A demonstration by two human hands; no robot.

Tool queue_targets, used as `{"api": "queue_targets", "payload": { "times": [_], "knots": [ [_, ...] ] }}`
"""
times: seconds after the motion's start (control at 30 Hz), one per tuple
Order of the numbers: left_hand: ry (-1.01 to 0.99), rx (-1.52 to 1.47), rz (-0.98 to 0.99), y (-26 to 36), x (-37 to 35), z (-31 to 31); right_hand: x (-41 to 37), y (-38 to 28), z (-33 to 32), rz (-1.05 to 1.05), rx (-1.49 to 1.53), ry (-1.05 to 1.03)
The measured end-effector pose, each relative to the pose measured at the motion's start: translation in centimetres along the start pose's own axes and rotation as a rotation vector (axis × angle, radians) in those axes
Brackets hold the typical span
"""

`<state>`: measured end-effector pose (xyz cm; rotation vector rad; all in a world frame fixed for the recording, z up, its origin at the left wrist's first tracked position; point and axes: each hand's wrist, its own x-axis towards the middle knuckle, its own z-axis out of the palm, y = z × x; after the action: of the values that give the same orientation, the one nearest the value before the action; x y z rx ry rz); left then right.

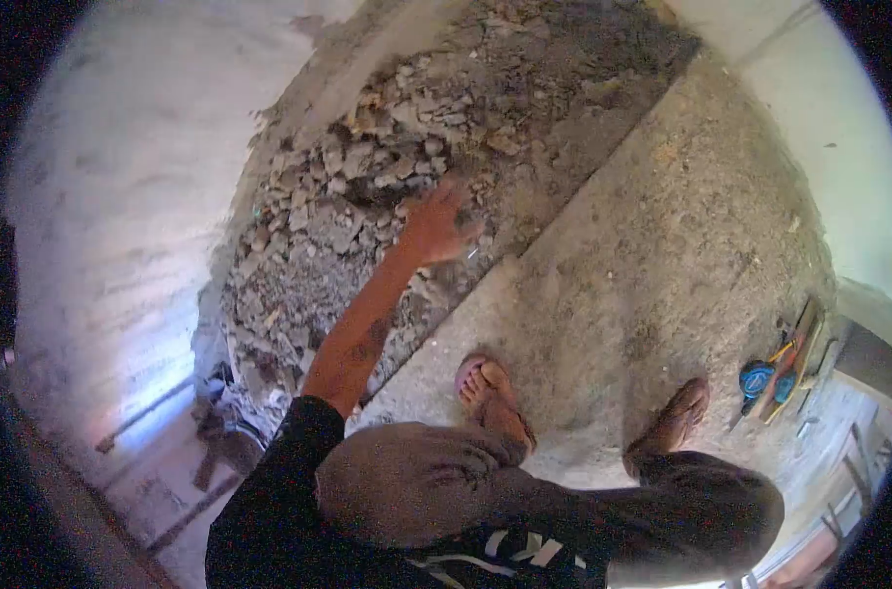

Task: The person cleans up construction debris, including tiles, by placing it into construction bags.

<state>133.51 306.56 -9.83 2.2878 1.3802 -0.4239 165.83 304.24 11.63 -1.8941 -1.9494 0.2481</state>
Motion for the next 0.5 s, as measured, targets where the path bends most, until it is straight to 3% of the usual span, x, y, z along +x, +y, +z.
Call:
{"api": "queue_targets", "payload": {
  "times": [0.1,0.17,0.2,0.27,0.3,0.33,0.4,0.5],
  "knots": [
    [-0.191,-0.156,0.035,-1.7,-1.3,2.8,0.9,0.4,1.2,0.013,0.019,-0.022],
    [-0.15,0.098,0.271,-2.5,-3.4,1.1,1.3,0.4,1.9,0.012,0.023,-0.03],
    [-0.166,0.095,0.272,-2.6,-3.3,-0.6,1.4,0.4,2.3,0.017,0.027,-0.038],
    [-0.622,-0.158,0.044,-1.8,-3.9,-3.2,2.1,0.5,2.8,0.029,0.031,-0.06],
    [-0.452,-0.015,0.184,-3.2,-4.6,-1.3,2.3,0.3,2.9,0.026,0.031,-0.064],
    [-0.448,-0.017,0.179,-3.7,-5.2,-0.3,2.4,0.3,3.1,0.021,0.037,-0.07],
    [-0.093,0.062,0.059,-4.6,-7.1,0.7,2.2,0.4,3.3,0.011,0.044,-0.065],
    [-0.057,0.011,-0.163,-3.2,-11.4,1.1,2.1,0.3,3.9,-0.043,0.067,-0.069]
  ]
}}
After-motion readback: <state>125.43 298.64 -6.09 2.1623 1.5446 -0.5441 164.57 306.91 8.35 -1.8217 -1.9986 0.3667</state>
